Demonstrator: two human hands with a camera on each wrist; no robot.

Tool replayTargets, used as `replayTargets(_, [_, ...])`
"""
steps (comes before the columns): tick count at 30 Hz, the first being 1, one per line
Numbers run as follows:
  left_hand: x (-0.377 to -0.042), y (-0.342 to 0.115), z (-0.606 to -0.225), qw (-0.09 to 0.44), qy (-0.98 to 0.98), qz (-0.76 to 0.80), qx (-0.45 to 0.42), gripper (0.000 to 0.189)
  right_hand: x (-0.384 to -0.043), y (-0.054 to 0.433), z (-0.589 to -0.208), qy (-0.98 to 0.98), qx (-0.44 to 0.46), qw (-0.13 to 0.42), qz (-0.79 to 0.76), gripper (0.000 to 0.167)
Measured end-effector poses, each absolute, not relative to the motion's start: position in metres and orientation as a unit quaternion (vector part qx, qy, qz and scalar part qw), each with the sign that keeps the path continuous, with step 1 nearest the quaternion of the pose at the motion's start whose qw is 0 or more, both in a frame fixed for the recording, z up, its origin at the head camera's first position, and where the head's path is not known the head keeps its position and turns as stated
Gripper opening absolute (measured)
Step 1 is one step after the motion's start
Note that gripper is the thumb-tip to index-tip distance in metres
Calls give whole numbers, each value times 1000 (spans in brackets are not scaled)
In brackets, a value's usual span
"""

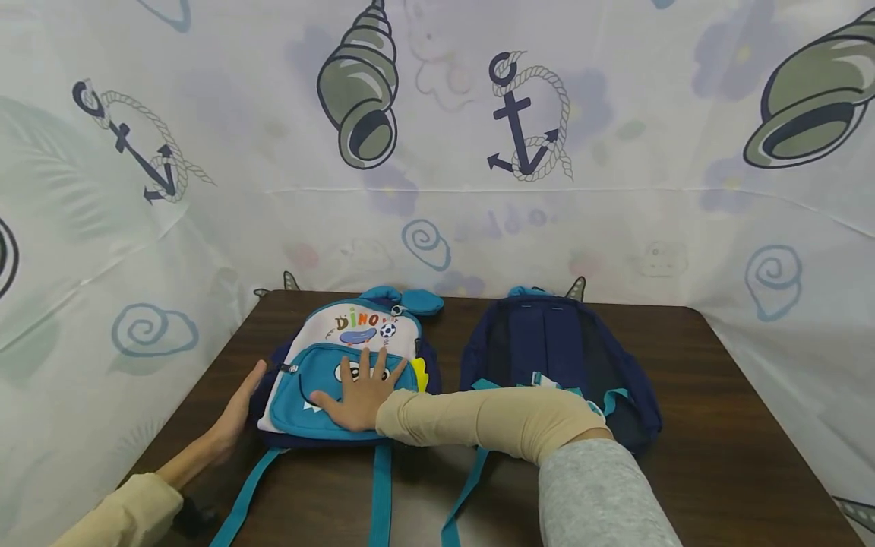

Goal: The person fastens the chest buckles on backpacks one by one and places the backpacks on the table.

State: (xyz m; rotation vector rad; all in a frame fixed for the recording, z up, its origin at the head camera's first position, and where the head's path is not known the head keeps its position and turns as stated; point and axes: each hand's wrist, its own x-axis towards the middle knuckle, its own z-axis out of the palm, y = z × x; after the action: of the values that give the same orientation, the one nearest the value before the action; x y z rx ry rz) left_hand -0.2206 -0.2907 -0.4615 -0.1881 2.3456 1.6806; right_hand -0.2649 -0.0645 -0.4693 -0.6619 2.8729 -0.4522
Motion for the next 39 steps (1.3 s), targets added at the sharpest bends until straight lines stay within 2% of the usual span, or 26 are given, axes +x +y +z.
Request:
replayTargets(11, [-221, -289, -444, 120, 732, 667, -66, 83, -269, -63, -470, 956, -210, 84, -189, 89])
replayTargets(18, [-225, -286, -418, 110, 572, 812, 4, 41, -263, -62, -464, 938, -212, 65, -266, 87])
replayTargets(21, [-226, -283, -410, 111, 559, 821, 36, 41, -262, -62, -467, 930, -208, 54, -297, 86])
replayTargets(27, [-225, -276, -394, 88, 648, 756, 37, 44, -256, -61, -469, 909, -213, 34, -357, 85])
replayTargets(34, [-233, -265, -379, 88, 696, 699, 141, 56, -252, -59, -470, 879, -222, 20, -422, 84])
replayTargets(39, [-238, -249, -361, 76, 713, 678, 164, 55, -255, -63, -467, 845, -217, 3, -489, 80])
